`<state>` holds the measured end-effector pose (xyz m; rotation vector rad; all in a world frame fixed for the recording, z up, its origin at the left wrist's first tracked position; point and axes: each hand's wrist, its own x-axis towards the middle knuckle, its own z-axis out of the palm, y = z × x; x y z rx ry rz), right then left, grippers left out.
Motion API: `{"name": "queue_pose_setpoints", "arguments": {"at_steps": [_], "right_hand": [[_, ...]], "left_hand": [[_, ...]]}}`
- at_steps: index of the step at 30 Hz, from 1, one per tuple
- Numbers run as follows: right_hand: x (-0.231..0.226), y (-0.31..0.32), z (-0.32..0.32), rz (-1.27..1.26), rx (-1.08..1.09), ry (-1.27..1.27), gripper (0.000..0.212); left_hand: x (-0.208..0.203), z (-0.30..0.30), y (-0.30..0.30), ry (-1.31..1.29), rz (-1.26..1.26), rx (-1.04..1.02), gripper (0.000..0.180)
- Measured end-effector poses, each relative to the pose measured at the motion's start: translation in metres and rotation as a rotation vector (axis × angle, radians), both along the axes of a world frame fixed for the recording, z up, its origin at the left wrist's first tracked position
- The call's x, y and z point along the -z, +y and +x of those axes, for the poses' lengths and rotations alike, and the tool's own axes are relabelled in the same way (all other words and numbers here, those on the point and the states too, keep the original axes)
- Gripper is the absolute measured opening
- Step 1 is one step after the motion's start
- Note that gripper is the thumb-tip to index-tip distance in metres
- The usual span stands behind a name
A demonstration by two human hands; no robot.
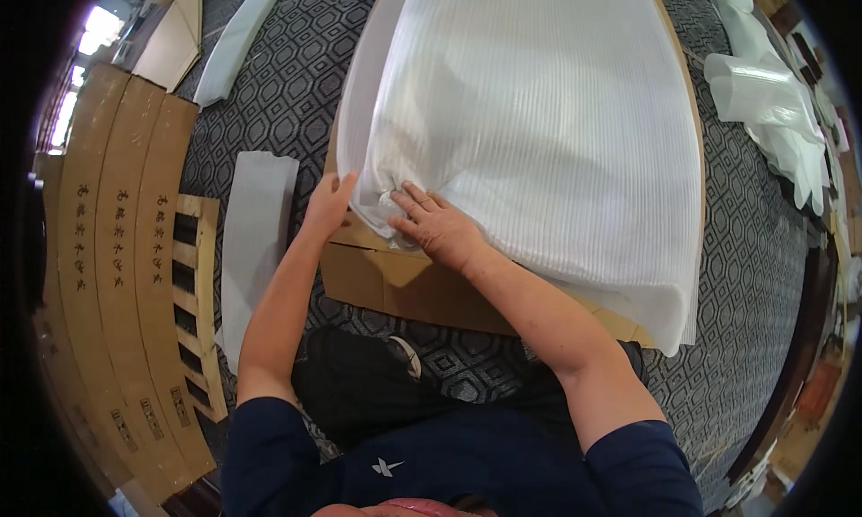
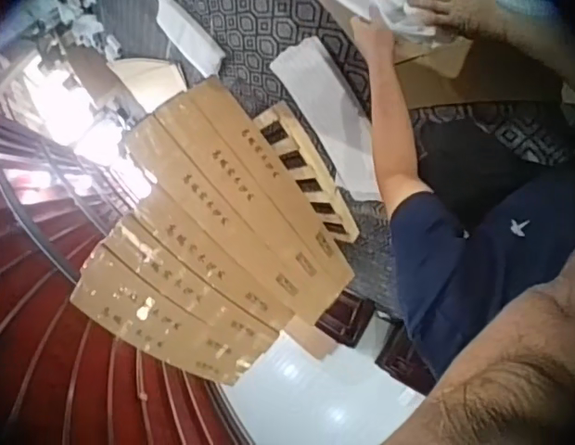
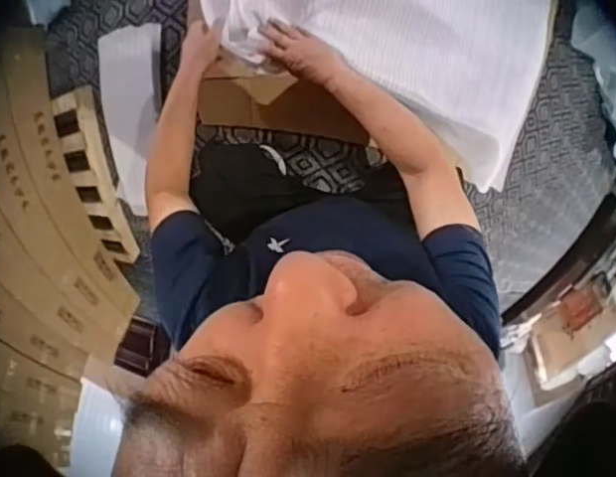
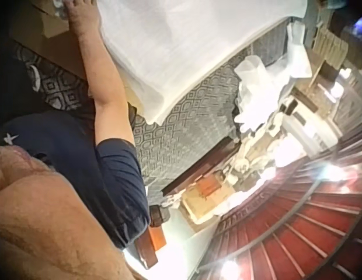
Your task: Packaging a large flat item using foam wrap and tape on a cardboard base.
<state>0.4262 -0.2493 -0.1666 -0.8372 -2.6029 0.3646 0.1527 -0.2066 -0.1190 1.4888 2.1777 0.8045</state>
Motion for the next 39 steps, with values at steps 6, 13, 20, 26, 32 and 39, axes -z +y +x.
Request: {"name": "queue_pose_setpoints", "arguments": {"at_steps": [6,13,20,26,32,39], "right_hand": [[-0.009,-0.001,0.003,-0.017,-0.003,-0.016,0.032],[-0.010,0.001,0.003,-0.035,0.003,0.005,0.032],[-0.017,-0.003,0.004,-0.022,0.013,0.001,0.036],[-0.006,-0.005,0.007,-0.020,0.011,0.037,0.038],[-0.012,0.003,0.007,-0.046,0.007,0.060,0.041],[-0.012,0.001,0.007,-0.032,0.021,0.094,0.045]], "left_hand": [[0.012,0.002,-0.017,0.184,-0.260,0.056,0.024],[0.012,0.016,-0.043,0.190,0.210,0.293,0.007],[0.020,0.054,-0.050,0.372,0.208,0.437,0.005],[0.005,0.074,-0.081,-0.094,0.139,0.262,0.018],[-0.003,0.052,-0.106,-0.821,-0.084,0.192,0.039],[0.003,0.066,-0.087,-0.252,-0.044,0.397,0.048]]}}
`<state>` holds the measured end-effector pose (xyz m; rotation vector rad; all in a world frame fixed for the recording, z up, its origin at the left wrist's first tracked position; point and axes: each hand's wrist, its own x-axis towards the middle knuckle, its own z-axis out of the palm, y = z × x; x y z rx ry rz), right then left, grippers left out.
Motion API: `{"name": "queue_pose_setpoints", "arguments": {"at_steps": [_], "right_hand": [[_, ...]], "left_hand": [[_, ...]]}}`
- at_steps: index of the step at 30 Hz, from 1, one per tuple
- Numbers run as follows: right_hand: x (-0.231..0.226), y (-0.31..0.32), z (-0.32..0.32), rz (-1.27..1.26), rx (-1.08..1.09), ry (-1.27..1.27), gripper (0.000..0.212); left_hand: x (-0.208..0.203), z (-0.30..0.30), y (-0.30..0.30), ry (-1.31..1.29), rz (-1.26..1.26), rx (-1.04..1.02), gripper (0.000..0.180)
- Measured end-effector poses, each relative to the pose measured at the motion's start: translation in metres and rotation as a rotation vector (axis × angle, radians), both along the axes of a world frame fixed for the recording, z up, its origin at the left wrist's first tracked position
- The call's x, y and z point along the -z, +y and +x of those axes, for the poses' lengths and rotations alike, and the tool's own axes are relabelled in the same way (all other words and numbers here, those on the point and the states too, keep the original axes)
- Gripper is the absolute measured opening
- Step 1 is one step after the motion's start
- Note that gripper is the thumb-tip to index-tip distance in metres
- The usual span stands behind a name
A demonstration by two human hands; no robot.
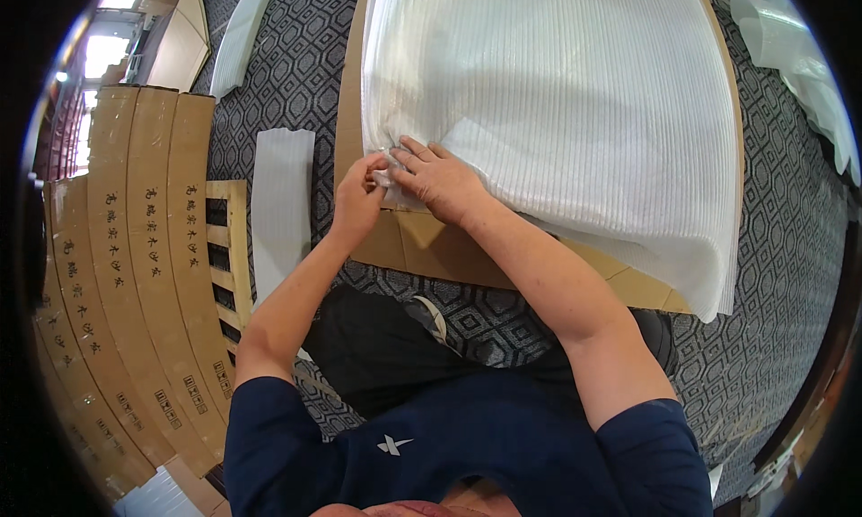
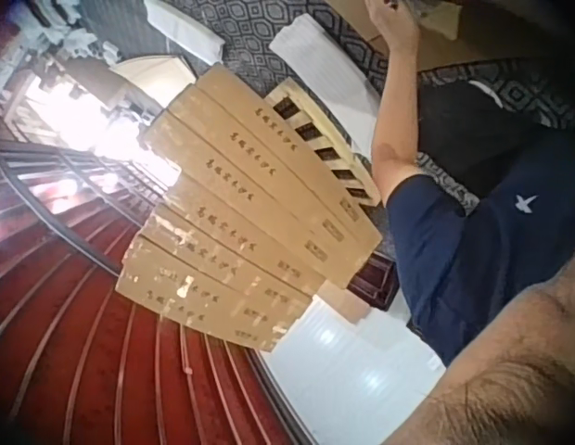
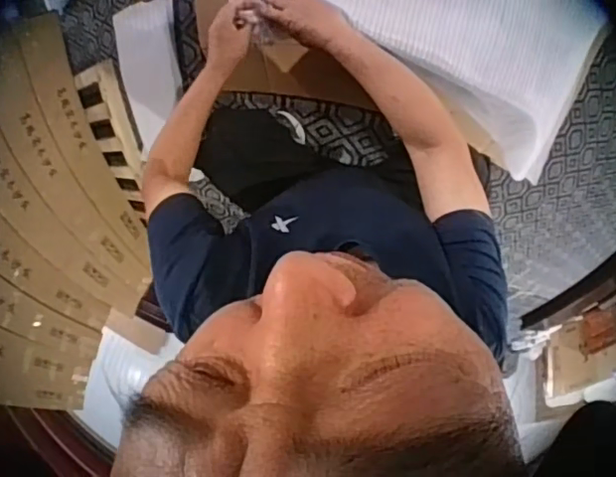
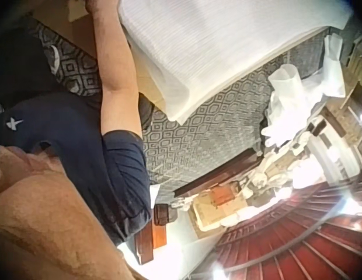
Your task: Packaging a large flat item using foam wrap and tape on a cardboard base.
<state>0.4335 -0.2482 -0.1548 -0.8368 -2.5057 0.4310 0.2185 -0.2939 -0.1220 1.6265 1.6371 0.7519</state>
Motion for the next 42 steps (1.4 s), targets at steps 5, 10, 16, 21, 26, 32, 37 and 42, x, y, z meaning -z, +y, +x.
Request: {"name": "queue_pose_setpoints", "arguments": {"at_steps": [5,10,16,21,26,32,37,42], "right_hand": [[0.001,-0.004,-0.003,-0.008,0.020,0.023,0.047],[0.000,-0.005,-0.003,0.018,0.066,0.074,0.041],[-0.001,-0.001,-0.001,-0.014,0.061,0.100,0.050],[0.007,0.001,-0.002,-0.074,0.026,0.156,0.055],[0.006,0.003,0.002,-0.091,0.025,0.147,0.063],[-0.004,-0.005,0.000,-0.146,0.036,0.242,0.079],[0.000,0.000,0.018,-0.112,0.019,0.232,0.086],[-0.091,-0.014,0.135,-0.344,0.017,0.156,0.064]], "left_hand": [[0.011,0.006,0.014,-0.064,-0.123,-0.241,0.036],[0.010,0.029,0.028,0.190,-0.152,-0.356,0.023],[0.004,0.032,0.001,0.108,0.085,-0.237,0.028],[0.016,0.035,-0.044,0.467,0.331,0.167,0.067],[0.020,0.043,-0.034,0.746,0.400,0.280,0.075],[0.034,0.022,-0.021,0.832,0.397,0.376,0.073],[0.050,0.026,-0.012,0.808,0.313,0.429,0.058],[0.035,0.024,-0.013,0.801,0.441,0.402,0.072]]}}
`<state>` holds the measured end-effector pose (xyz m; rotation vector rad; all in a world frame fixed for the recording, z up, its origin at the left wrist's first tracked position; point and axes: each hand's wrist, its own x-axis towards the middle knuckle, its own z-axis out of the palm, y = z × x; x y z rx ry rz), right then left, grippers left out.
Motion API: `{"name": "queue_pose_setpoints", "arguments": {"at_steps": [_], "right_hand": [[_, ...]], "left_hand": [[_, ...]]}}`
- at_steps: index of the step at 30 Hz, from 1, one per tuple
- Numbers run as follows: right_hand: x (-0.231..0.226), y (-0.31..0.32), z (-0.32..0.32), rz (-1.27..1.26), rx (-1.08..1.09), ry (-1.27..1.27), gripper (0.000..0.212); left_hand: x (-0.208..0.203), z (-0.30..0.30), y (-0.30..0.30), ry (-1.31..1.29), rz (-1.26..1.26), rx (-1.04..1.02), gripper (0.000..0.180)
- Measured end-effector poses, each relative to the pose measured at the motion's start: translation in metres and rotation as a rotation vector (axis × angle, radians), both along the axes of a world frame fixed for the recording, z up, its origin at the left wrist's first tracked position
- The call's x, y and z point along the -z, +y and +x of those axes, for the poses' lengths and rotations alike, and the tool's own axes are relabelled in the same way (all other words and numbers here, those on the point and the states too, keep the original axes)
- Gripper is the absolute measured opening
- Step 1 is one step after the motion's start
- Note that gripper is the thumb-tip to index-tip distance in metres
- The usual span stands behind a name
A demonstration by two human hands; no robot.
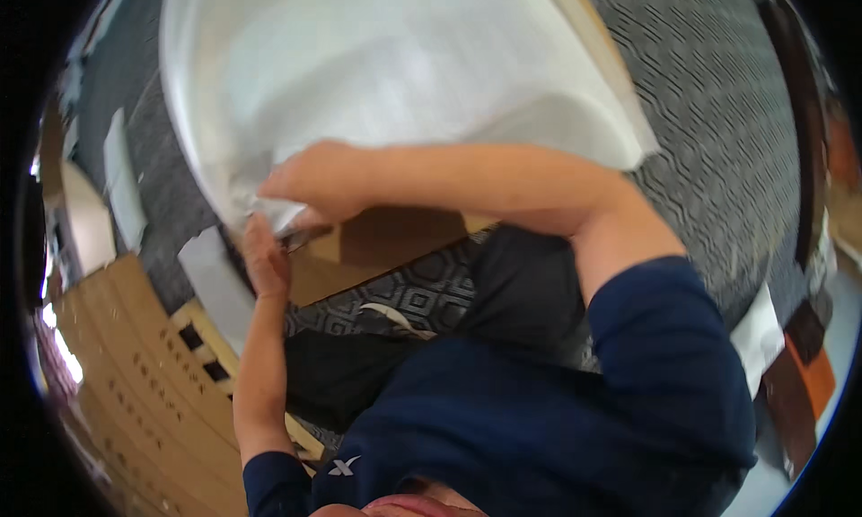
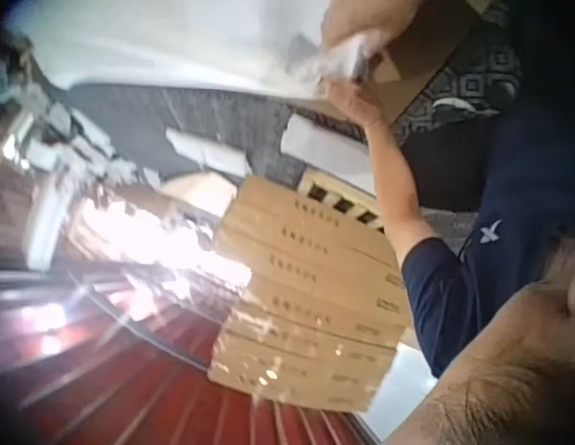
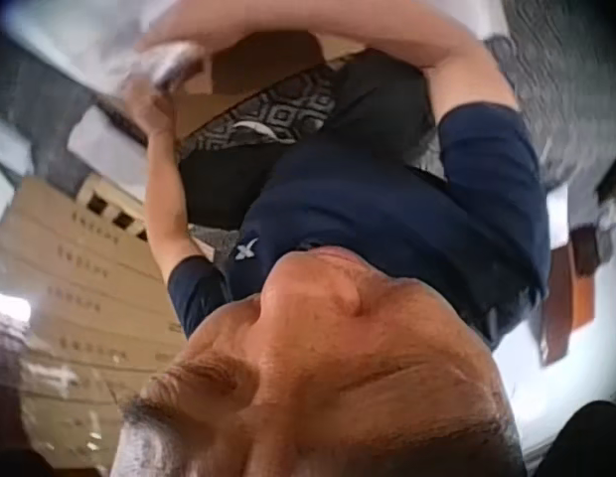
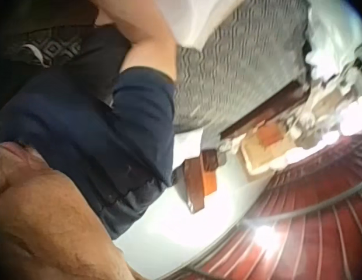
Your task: Packaging a large flat item using foam wrap and tape on a cardboard base.
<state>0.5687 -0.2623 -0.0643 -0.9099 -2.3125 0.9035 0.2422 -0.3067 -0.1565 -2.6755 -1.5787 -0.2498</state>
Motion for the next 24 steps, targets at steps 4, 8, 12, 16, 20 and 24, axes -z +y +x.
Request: {"name": "queue_pose_setpoints", "arguments": {"at_steps": [4,8,12,16,20,24], "right_hand": [[-0.027,-0.057,0.198,-0.101,0.618,0.384,0.026],[-0.009,-0.194,0.341,-0.048,1.522,0.662,0.021],[0.139,-0.394,0.391,-0.676,2.070,-0.017,0.030],[0.172,-0.426,0.320,-0.795,2.134,0.192,0.032],[0.197,-0.407,0.276,-0.918,2.157,0.475,0.035],[0.210,-0.408,0.291,-1.021,2.122,0.741,0.038]], "left_hand": [[0.007,-0.012,0.007,0.226,0.069,0.011,0.071],[-0.005,-0.008,-0.002,0.187,0.030,0.006,0.073],[-0.010,-0.004,-0.003,0.100,-0.108,-0.007,0.076],[-0.012,-0.002,-0.003,0.110,-0.140,-0.044,0.076],[-0.012,-0.006,-0.002,0.107,-0.109,-0.051,0.076],[-0.008,-0.004,-0.002,0.092,-0.117,-0.019,0.077]]}}
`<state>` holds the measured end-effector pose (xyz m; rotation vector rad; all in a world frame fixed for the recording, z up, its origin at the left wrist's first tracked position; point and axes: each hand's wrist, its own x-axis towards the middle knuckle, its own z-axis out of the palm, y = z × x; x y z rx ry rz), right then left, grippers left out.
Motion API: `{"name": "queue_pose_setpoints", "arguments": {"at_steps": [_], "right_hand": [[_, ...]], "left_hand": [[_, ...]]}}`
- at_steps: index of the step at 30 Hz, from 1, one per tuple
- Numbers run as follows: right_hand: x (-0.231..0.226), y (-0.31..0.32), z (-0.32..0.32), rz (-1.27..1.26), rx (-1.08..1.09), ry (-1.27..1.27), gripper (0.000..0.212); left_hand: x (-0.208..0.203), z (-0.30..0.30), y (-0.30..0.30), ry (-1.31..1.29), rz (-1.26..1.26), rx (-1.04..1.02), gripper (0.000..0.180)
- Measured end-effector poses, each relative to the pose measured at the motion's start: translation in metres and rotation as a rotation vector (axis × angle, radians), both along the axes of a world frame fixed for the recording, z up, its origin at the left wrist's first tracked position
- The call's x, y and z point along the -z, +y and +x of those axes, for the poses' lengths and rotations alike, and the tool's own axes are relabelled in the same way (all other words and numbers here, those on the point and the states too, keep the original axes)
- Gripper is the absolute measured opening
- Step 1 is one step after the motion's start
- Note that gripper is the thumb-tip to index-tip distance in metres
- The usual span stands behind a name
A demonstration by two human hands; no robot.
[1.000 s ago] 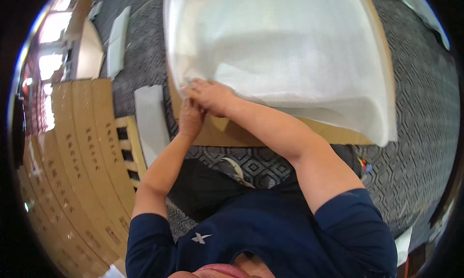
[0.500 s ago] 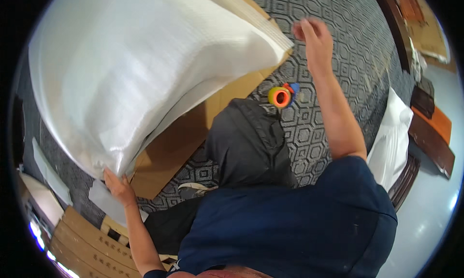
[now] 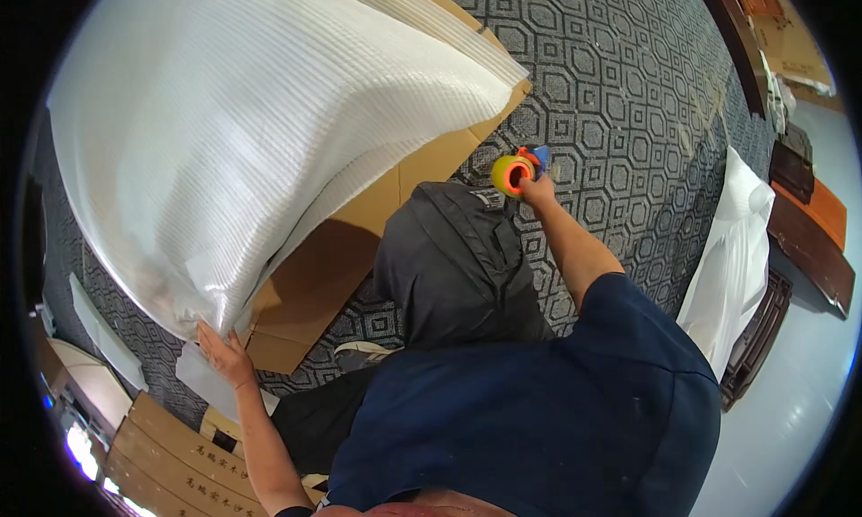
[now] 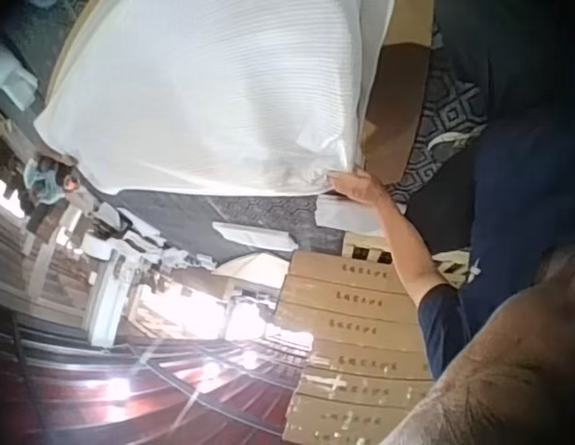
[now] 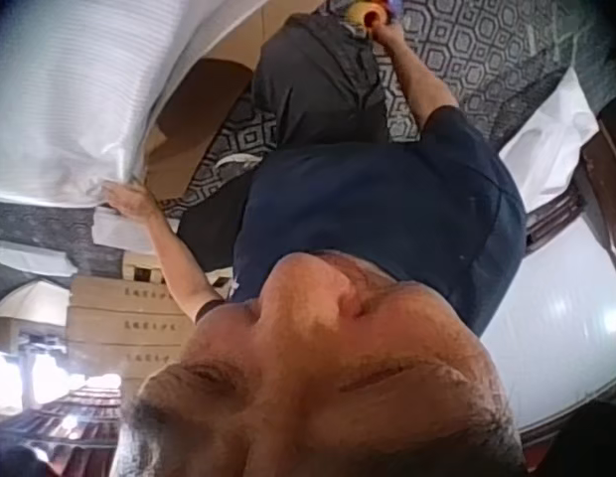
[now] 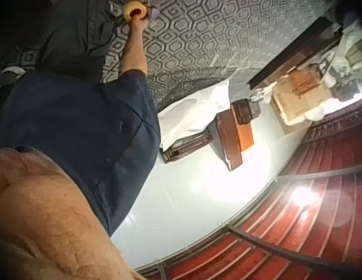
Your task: Packaging a large flat item using foam wrap and tape on a cardboard base.
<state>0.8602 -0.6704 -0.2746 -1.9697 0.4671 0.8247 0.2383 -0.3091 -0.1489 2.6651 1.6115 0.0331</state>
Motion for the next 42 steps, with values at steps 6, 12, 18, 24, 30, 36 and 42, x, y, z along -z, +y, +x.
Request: {"name": "queue_pose_setpoints", "arguments": {"at_steps": [6,12,18,24,30,36,42], "right_hand": [[-0.040,-0.051,0.022,0.250,0.060,0.122,0.040],[-0.224,0.069,0.020,0.142,-0.350,-0.585,0.057],[-0.294,0.251,-0.052,0.697,-0.625,-0.321,0.047],[-0.346,0.470,-0.332,1.024,-1.635,-0.254,0.052],[-0.320,0.602,-0.551,1.006,-2.228,-1.468,0.031],[-0.280,0.552,-0.626,0.113,-2.494,-1.736,0.023],[-0.297,0.522,-0.592,-0.283,-2.696,-1.624,0.023]], "left_hand": [[-0.001,0.005,0.007,0.014,-0.041,-0.024,0.077],[0.004,0.000,0.005,0.004,-0.019,-0.040,0.068],[-0.004,0.035,0.005,0.093,0.241,-0.077,0.057],[0.010,0.036,0.001,0.057,0.305,-0.174,0.042],[0.024,0.056,0.023,0.090,0.289,-0.162,0.039],[0.026,0.050,0.017,0.019,0.423,-0.254,0.035],[0.025,0.042,0.019,0.010,0.330,-0.184,0.025]]}}
